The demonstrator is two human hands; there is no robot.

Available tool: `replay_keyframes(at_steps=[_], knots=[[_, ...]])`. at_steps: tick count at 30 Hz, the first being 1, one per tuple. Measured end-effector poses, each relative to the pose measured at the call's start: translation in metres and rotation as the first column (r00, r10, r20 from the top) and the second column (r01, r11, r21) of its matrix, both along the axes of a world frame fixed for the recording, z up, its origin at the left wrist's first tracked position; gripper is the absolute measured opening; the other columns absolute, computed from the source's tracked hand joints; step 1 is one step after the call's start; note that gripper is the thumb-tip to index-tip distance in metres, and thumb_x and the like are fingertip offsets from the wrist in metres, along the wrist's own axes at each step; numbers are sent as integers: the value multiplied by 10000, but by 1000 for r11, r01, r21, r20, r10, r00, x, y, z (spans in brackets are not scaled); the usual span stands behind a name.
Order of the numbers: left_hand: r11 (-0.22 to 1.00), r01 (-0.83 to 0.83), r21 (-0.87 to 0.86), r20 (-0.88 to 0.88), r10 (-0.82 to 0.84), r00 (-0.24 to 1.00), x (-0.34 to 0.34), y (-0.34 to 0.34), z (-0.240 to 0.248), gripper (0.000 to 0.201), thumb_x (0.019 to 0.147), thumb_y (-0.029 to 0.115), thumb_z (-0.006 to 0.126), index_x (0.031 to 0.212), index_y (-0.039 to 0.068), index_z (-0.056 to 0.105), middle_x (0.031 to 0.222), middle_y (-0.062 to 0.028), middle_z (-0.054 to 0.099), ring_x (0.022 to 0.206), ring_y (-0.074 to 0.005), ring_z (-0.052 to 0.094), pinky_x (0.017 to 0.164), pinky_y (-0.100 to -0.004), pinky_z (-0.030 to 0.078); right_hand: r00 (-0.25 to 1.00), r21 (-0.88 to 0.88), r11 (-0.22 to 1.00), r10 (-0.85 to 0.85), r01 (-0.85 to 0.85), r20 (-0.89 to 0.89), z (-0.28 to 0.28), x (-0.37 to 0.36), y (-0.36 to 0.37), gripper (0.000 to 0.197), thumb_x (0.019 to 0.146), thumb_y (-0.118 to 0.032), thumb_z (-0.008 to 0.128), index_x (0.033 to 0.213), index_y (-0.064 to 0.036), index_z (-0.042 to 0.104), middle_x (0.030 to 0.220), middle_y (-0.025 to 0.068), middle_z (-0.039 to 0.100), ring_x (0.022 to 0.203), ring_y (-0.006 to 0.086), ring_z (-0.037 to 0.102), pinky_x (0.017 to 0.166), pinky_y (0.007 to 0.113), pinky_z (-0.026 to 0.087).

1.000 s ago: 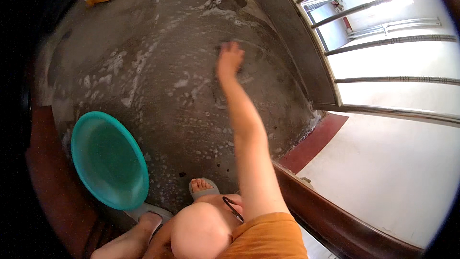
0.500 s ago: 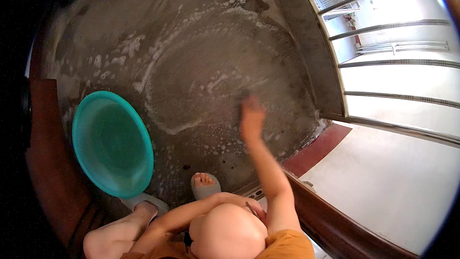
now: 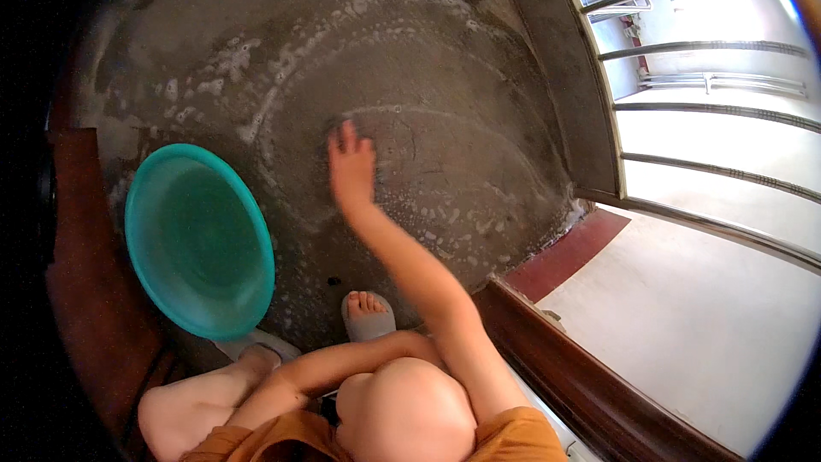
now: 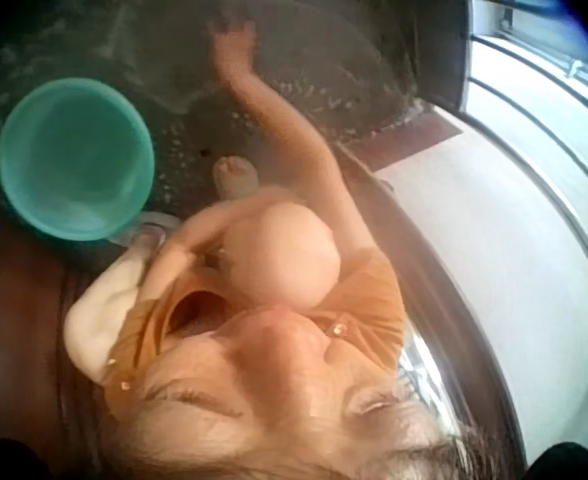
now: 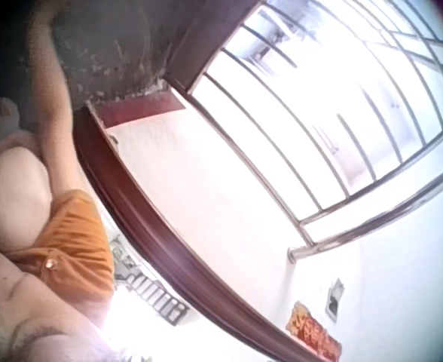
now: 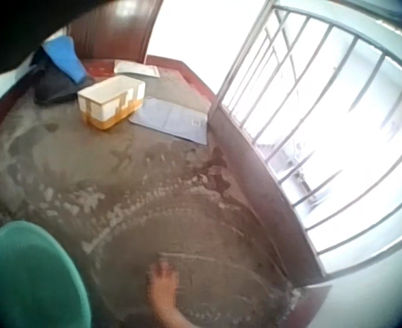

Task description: The person pours liquid detergent onto a concrete floor and scrubs the surface with a steel wool pad. They then pour water from a basin to rinse the area and continue scrubbing.

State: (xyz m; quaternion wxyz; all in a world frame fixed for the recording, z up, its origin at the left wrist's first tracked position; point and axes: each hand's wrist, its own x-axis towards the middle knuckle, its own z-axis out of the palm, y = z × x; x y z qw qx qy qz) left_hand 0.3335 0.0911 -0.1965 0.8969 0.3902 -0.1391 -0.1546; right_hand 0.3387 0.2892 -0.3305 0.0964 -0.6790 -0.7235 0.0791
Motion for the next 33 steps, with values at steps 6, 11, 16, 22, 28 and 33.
replay_keyframes(at_steps=[6, 11, 16, 22, 28, 33], knots=[[986, 17, -164, 132, 5, 991, 23, 4, -7, 343, 891, 193, 541, 1198, 49, 589, 1199, -100, 599, 1081, -200, 569, 891, -330, 449, 898, -51, 922, 360, -384, -252, 5, -3, -134, 413, 768, -43, 550, 1180, -79, 564, 1408, 135, 371, 1044, 317, 479, 876, 398, 441], [974, 11, -226, 153, 24, 988, 17, 8, -11, 343, 891, 203, 543, 1190, 42, 592, 1188, -102, 603, 1075, -198, 569, 892, -327, 446, 963, -100, 959, -255, 264, 90, -11, 163, -206, 423, 838, -75, 515, 1261, -59, 492, 1335, 201, 422, 1085, 372, 465, 917, 435, 384], [965, 56, -255, 207, -2, 978, 19, 8, -6, 344, 891, 212, 544, 1181, 35, 596, 1177, -103, 608, 1068, -197, 570, 892, -324, 444, 284, 8, 314, -869, 949, 406, -32, 305, -202, 398, 819, -62, 534, 1216, -54, 505, 1227, 226, 436, 1032, 416, 464, 846, 454, 416], [958, 60, -279, 218, 2, 976, 22, 3, -3, 347, 891, 224, 546, 1171, 26, 600, 1164, -104, 613, 1061, -195, 570, 892, -320, 441, 790, 16, 797, -595, 604, -147, -25, 174, -107, 395, 822, -45, 501, 1216, -20, 508, 1231, 236, 454, 1070, 392, 465, 908, 452, 366], [954, 88, -287, 222, -23, 975, 40, -1, -6, 351, 892, 236, 548, 1161, 18, 604, 1152, -106, 618, 1054, -193, 571, 893, -316, 438, 980, -121, 973, 190, -196, -55, 13, 93, -110, 460, 776, -11, 519, 1230, -86, 516, 1387, 150, 374, 1071, 347, 476, 926, 422, 411], [944, 105, -312, 237, -30, 971, 53, -5, -15, 356, 892, 246, 549, 1153, 10, 607, 1141, -107, 623, 1048, -191, 572, 893, -313, 435, 925, -46, 958, -259, 282, 278, -12, 260, -159, 439, 822, -25, 490, 1256, -85, 510, 1325, 190, 458, 1161, 360, 470, 924, 459, 397]])
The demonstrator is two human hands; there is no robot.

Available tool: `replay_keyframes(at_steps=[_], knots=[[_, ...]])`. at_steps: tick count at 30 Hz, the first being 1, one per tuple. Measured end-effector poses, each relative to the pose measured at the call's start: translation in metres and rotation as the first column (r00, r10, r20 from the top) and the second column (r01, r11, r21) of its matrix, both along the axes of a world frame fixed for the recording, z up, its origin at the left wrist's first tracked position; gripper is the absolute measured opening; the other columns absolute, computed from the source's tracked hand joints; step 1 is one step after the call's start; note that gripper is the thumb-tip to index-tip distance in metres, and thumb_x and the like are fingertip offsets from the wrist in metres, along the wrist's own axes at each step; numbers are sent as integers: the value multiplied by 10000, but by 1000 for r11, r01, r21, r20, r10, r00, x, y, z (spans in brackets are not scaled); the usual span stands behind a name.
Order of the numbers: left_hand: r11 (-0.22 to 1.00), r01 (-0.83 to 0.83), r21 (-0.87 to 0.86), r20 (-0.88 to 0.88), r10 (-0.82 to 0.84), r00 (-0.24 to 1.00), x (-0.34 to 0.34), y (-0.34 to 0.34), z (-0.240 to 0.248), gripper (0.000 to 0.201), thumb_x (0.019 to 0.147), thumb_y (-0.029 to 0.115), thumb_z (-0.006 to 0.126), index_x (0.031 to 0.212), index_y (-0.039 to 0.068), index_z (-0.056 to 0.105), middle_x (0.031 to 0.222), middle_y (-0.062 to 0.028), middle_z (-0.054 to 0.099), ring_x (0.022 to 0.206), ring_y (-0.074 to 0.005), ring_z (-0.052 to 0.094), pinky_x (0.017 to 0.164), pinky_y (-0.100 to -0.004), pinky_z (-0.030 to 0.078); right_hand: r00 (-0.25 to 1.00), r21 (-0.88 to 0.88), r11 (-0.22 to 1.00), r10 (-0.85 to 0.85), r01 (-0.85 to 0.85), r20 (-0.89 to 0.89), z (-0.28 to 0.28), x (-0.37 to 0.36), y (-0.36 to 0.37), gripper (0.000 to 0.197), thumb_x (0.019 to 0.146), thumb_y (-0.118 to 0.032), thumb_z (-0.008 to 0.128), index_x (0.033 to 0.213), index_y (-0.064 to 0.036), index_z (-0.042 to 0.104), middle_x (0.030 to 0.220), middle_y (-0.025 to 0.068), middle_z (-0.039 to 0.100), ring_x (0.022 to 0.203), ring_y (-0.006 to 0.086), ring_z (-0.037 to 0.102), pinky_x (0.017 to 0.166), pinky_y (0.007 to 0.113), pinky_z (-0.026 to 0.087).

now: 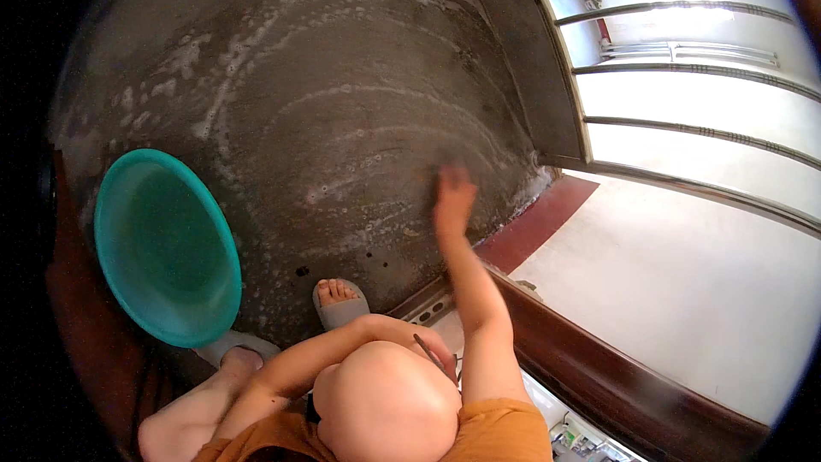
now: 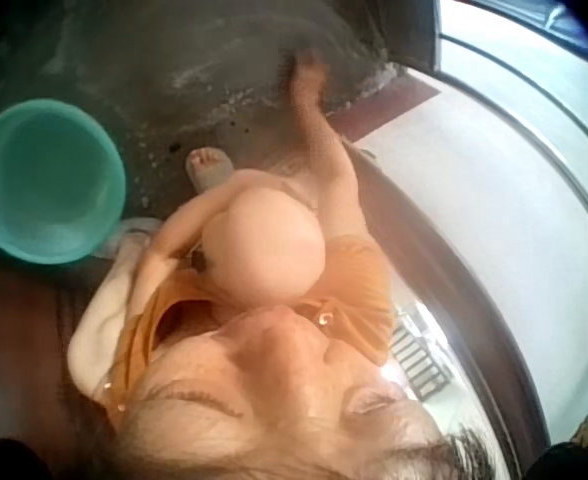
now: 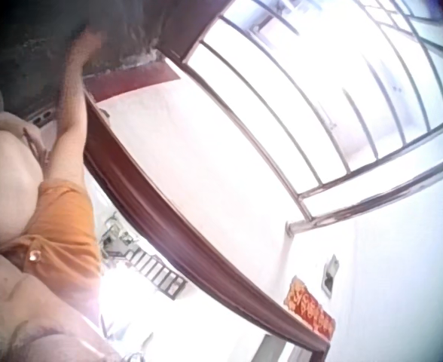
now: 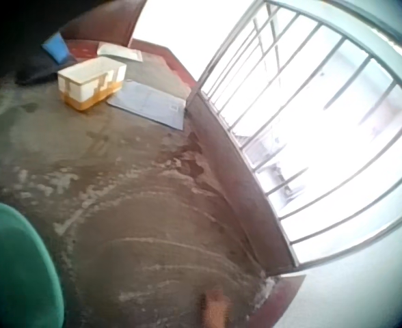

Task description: The person pours liquid detergent onto a concrete floor and scrubs the surface with a steel wool pad. They then pour water from a basin to rinse the area and continue scrubbing.

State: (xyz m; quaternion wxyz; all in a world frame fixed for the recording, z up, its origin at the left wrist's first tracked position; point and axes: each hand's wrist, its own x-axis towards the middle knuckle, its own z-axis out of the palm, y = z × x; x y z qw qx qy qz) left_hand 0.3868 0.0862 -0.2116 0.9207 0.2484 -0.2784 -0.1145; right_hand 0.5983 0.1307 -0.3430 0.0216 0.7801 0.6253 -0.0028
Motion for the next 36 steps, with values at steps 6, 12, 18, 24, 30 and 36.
replay_keyframes(at_steps=[6, 12, 18, 24, 30, 36], knots=[[989, 150, -2, -100, -150, 984, -11, 36, 19, 393, 885, 283, 573, 1145, -10, 595, 1103, -99, 627, 1029, -164, 555, 895, -285, 414, 719, -173, 699, -661, 694, 215, -29, 91, -51, 473, 859, -89, 491, 1330, -81, 443, 1304, 226, 379, 1107, 412, 433, 903, 455, 406], [993, 96, 74, -32, -94, 995, 15, -1, -9, 397, 890, 294, 572, 1149, -7, 593, 1141, -102, 610, 1064, -169, 539, 922, -291, 405, 918, -94, 915, -381, 391, 108, -31, -3, -54, 486, 771, 24, 506, 1256, 15, 477, 1301, 252, 348, 1056, 421, 417, 887, 450, 407], [992, 119, -39, -82, -122, 989, 36, -1, -4, 388, 877, 259, 601, 1171, 6, 579, 1154, -88, 602, 1077, -172, 536, 942, -290, 404, 858, -112, 852, -514, 511, 6, -6, 59, -8, 580, 720, 110, 525, 1287, 9, 456, 1338, 253, 307, 1110, 427, 378, 924, 429, 404], [998, 56, 13, -141, -53, 989, 24, 1, -17, 370, 883, 247, 589, 1156, -1, 580, 1124, -99, 613, 1049, -171, 552, 922, -282, 417, 925, -241, 894, -377, 378, 52, -11, -14, -69, 559, 716, 100, 557, 1264, 17, 476, 1329, 234, 331, 1115, 416, 390, 904, 418, 423], [999, 41, -5, -96, -41, 995, 29, -14, -9, 351, 892, 244, 573, 1136, -6, 590, 1086, -101, 626, 1011, -166, 563, 891, -282, 426, 905, -122, 898, -412, 423, 108, 3, 54, -14, 472, 747, 80, 539, 1216, 29, 515, 1297, 237, 382, 1100, 414, 422, 890, 425, 451], [990, 137, -13, -2, -137, 991, 41, -7, 1, 343, 896, 235, 554, 1127, -17, 592, 1074, -108, 628, 1000, -169, 563, 884, -289, 428, 908, -245, 875, -395, 418, 139, -9, 25, -78, 405, 796, 48, 528, 1199, 14, 524, 1318, 216, 366, 1120, 399, 418, 870, 415, 475]])
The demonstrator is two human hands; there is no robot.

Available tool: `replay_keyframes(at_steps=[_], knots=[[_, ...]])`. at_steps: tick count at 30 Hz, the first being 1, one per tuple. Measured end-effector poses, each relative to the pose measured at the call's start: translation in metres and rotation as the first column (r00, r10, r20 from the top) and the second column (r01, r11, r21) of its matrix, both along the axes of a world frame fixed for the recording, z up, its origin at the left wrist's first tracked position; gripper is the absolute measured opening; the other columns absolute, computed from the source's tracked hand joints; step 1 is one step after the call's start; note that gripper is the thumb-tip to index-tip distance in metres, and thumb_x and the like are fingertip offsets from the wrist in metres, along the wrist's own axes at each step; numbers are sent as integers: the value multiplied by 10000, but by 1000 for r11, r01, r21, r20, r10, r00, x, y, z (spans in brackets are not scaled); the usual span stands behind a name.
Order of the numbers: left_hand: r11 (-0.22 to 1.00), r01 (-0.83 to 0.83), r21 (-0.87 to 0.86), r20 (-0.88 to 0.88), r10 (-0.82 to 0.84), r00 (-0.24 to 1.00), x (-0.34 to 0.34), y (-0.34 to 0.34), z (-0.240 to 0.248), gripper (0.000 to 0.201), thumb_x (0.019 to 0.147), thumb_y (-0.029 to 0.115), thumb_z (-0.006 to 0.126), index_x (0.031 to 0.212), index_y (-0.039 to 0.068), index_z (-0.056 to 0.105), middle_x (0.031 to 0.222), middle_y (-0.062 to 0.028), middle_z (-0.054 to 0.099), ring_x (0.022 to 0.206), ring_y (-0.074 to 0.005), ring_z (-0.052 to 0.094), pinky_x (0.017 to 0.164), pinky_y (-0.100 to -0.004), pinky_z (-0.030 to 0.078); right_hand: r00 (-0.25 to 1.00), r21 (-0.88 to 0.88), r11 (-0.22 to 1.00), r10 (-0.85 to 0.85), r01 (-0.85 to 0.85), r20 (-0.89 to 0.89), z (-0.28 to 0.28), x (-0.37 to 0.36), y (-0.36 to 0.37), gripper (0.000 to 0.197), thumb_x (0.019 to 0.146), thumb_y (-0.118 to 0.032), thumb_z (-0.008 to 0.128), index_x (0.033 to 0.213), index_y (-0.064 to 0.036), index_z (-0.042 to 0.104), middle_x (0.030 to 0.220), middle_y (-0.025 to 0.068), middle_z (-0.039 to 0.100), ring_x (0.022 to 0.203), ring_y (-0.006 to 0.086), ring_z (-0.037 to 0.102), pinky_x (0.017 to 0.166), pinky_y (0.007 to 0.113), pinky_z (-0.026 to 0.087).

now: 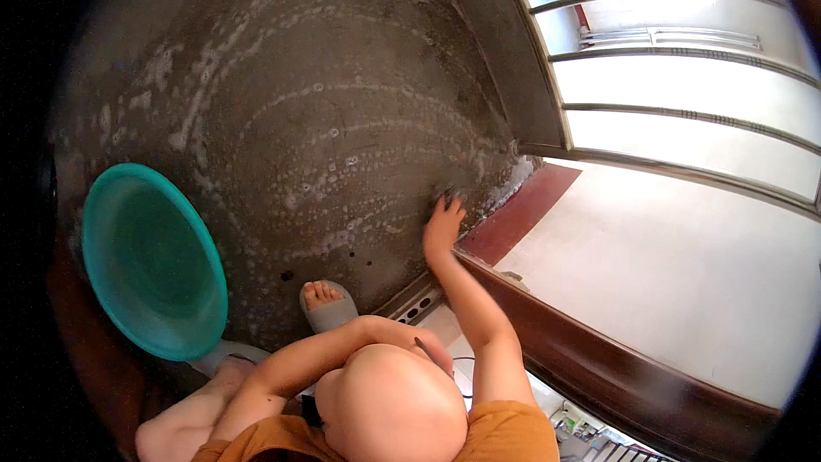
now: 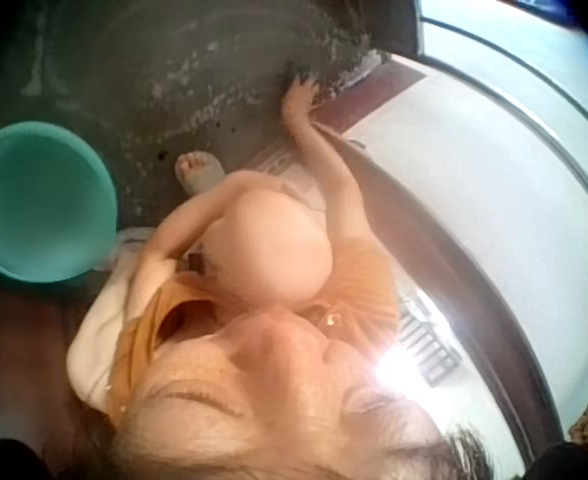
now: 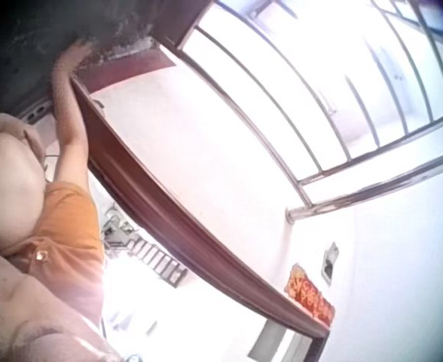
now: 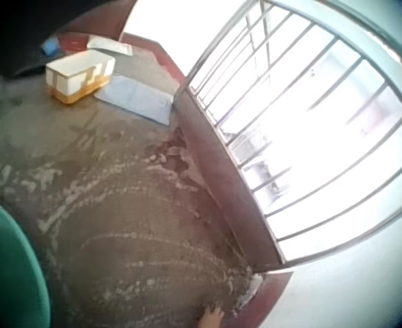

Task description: The person pours liquid detergent onto a concrete floor and scrubs the surface with a steel wool pad. They then pour water from a basin to rinse the area and continue scrubbing.

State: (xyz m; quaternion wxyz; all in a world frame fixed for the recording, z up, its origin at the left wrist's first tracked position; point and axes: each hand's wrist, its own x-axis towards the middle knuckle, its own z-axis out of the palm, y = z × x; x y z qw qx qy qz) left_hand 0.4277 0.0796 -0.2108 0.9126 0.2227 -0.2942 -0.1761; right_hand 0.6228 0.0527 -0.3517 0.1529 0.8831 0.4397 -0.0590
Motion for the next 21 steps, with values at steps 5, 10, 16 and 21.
replay_keyframes(at_steps=[5, 10, 16, 21], knots=[[996, -78, 38, -63, 80, 995, -12, 6, -7, 354, 891, 242, 558, 1124, -22, 592, 1081, -107, 626, 1016, -169, 558, 891, -294, 426, 990, 159, 979, 120, -131, 76, -19, 14, 18, 477, 752, 58, 528, 1222, -23, 516, 1285, 232, 387, 1073, 403, 435, 904, 412, 434], [985, -166, 47, -47, 168, 985, -5, -16, -25, 357, 890, 241, 558, 1128, -23, 588, 1083, -110, 623, 1028, -172, 554, 894, -292, 425, 996, 164, 987, -11, -4, 93, -5, 40, 65, 463, 745, 63, 533, 1199, -30, 542, 1264, 201, 421, 1092, 397, 444, 907, 410, 433], [993, -107, 42, -79, 110, 991, -14, -3, -16, 358, 892, 241, 565, 1129, -26, 584, 1079, -105, 623, 1027, -163, 556, 891, -284, 430, 993, 324, 945, 74, -41, -92, -3, -20, 9, 359, 783, 5, 530, 1134, -39, 593, 1223, 190, 458, 1080, 384, 461, 869, 409, 440], [998, -65, 19, -108, 67, 992, -19, 1, -4, 348, 903, 238, 561, 1131, -24, 586, 1087, -101, 624, 1024, -160, 559, 900, -282, 431, 996, 326, 941, 82, -87, 28, 8, 28, 52, 366, 770, -6, 552, 1131, -47, 601, 1198, 174, 476, 1073, 386, 475, 857, 411, 442]])
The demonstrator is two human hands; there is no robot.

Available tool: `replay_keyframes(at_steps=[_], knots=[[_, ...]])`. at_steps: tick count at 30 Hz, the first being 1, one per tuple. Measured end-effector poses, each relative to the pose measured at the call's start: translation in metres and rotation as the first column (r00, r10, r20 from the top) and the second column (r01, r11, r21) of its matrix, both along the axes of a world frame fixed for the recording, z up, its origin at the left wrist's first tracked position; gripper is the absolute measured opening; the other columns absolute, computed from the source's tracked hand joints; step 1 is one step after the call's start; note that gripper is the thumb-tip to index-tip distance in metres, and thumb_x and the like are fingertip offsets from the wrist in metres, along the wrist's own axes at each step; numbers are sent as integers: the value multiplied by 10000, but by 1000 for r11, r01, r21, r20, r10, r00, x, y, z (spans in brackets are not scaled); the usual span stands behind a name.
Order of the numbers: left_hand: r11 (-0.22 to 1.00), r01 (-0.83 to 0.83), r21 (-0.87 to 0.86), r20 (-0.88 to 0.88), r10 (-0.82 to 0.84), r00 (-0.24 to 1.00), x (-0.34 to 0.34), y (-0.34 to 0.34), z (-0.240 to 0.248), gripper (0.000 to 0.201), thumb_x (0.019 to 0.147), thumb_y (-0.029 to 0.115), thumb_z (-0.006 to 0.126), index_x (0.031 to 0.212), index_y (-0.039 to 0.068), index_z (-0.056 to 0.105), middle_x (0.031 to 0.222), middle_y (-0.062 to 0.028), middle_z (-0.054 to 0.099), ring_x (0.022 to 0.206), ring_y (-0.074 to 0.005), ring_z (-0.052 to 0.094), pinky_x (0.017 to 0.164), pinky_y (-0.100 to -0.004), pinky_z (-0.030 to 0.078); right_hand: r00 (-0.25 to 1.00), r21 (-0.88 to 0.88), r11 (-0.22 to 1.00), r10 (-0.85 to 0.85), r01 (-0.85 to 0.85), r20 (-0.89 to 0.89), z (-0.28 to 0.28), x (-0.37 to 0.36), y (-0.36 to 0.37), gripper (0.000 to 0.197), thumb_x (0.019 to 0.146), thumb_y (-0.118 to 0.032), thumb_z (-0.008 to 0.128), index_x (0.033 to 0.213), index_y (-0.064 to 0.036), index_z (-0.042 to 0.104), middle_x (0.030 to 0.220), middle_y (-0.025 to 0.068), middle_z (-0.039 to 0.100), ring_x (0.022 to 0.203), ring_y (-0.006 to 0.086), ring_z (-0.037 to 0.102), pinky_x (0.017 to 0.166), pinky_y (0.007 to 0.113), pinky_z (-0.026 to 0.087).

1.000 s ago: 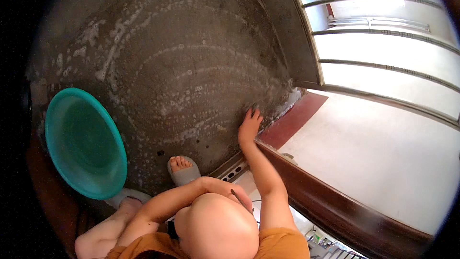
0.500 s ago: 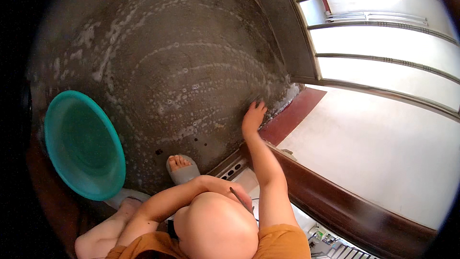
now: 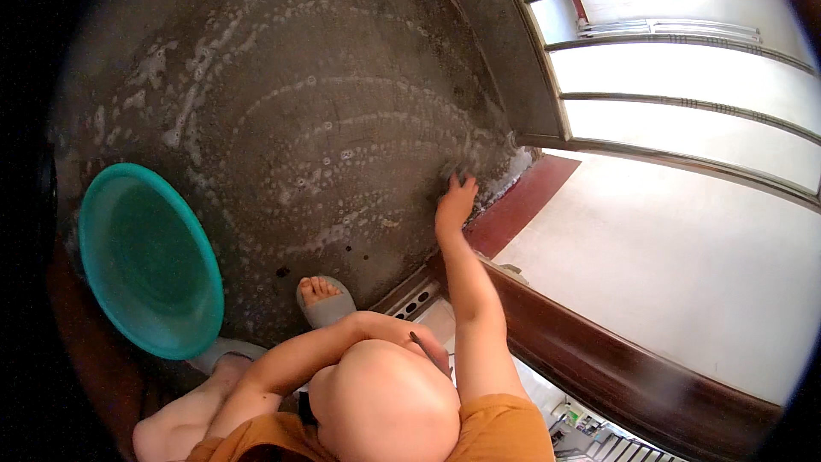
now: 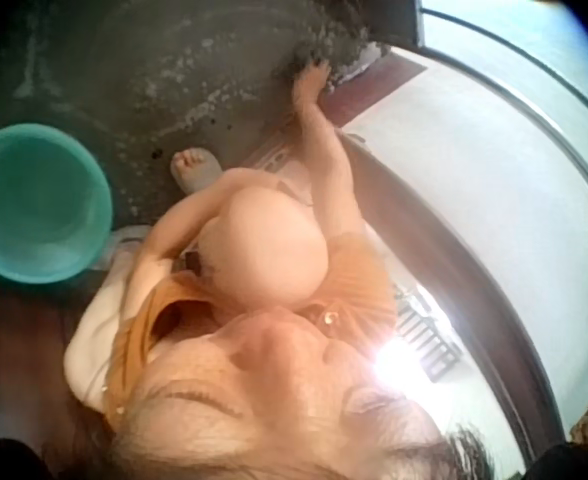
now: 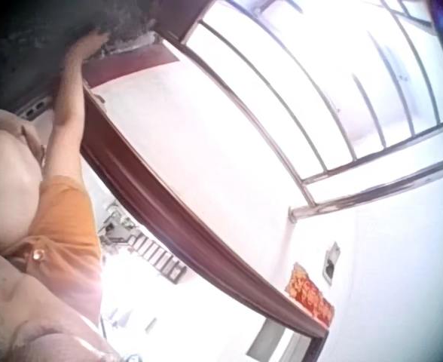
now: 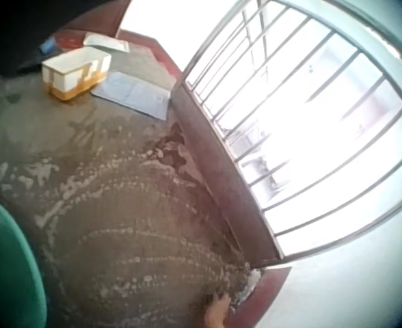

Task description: The person pours liquid detergent onto a concrete floor and scrubs the surface with a steel wool pad. They then pour water from a basin to rinse the area and continue scrubbing.

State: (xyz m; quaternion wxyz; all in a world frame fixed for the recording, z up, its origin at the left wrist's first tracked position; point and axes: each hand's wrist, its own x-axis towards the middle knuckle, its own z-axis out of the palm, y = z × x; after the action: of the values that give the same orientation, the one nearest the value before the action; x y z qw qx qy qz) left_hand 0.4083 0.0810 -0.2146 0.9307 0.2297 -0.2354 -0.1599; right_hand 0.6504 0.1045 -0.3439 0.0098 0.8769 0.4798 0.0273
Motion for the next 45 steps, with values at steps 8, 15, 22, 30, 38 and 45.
replay_keyframes(at_steps=[8, 15, 22, 30, 38, 45], knots=[[990, -108, 94, -13, 110, 994, 7, -19, -20, 349, 910, 235, 556, 1145, -20, 587, 1090, -108, 627, 1027, -181, 565, 912, -292, 428, 986, 186, 982, 8, 24, -168, -1, -36, -39, 168, 801, 15, 596, 968, 3, 603, 1133, 187, 494, 1018, 370, 507, 836, 414, 447], [999, -38, 16, 4, 38, 999, 26, -18, -13, 357, 907, 251, 557, 1137, -20, 594, 1088, -110, 629, 1018, -183, 566, 900, -296, 429, 979, 250, 953, -132, 168, -154, 1, 37, 12, 135, 777, 35, 567, 907, -3, 572, 1031, 173, 482, 904, 355, 542, 750, 411, 451], [997, 59, -44, 63, -57, 996, 36, 12, 2, 354, 898, 246, 568, 1121, -28, 599, 1088, -110, 628, 1014, -178, 560, 895, -299, 429, 974, 110, 977, -166, 184, -157, -20, 38, -10, 110, 766, 13, 581, 871, -7, 555, 1032, 163, 474, 894, 381, 526, 738, 429, 459], [999, -15, -48, 39, 17, 999, 32, 25, 1, 366, 887, 258, 574, 1124, -20, 600, 1080, -108, 630, 1021, -177, 558, 895, -296, 426, 984, 86, 981, -169, 173, -58, -22, 80, 29, 68, 771, -3, 555, 836, -12, 574, 1010, 172, 484, 815, 389, 553, 704, 452, 459], [999, -46, -6, 0, 46, 999, 31, -2, -16, 348, 898, 236, 556, 1137, -15, 595, 1091, -109, 626, 1033, -175, 554, 905, -297, 423, 990, 140, 988, -49, 67, -133, -17, 34, 7, 71, 789, -20, 562, 852, -9, 595, 1006, 169, 501, 813, 363, 564, 701, 433, 468], [1000, -12, 25, 13, 12, 1000, 40, 7, -5, 347, 898, 233, 558, 1147, -5, 594, 1089, -108, 625, 1034, -170, 555, 905, -291, 426, 975, 85, 975, -198, 207, -103, -9, 79, 33, 81, 766, -19, 573, 843, -15, 601, 1032, 184, 501, 817, 383, 571, 716, 445, 467]])
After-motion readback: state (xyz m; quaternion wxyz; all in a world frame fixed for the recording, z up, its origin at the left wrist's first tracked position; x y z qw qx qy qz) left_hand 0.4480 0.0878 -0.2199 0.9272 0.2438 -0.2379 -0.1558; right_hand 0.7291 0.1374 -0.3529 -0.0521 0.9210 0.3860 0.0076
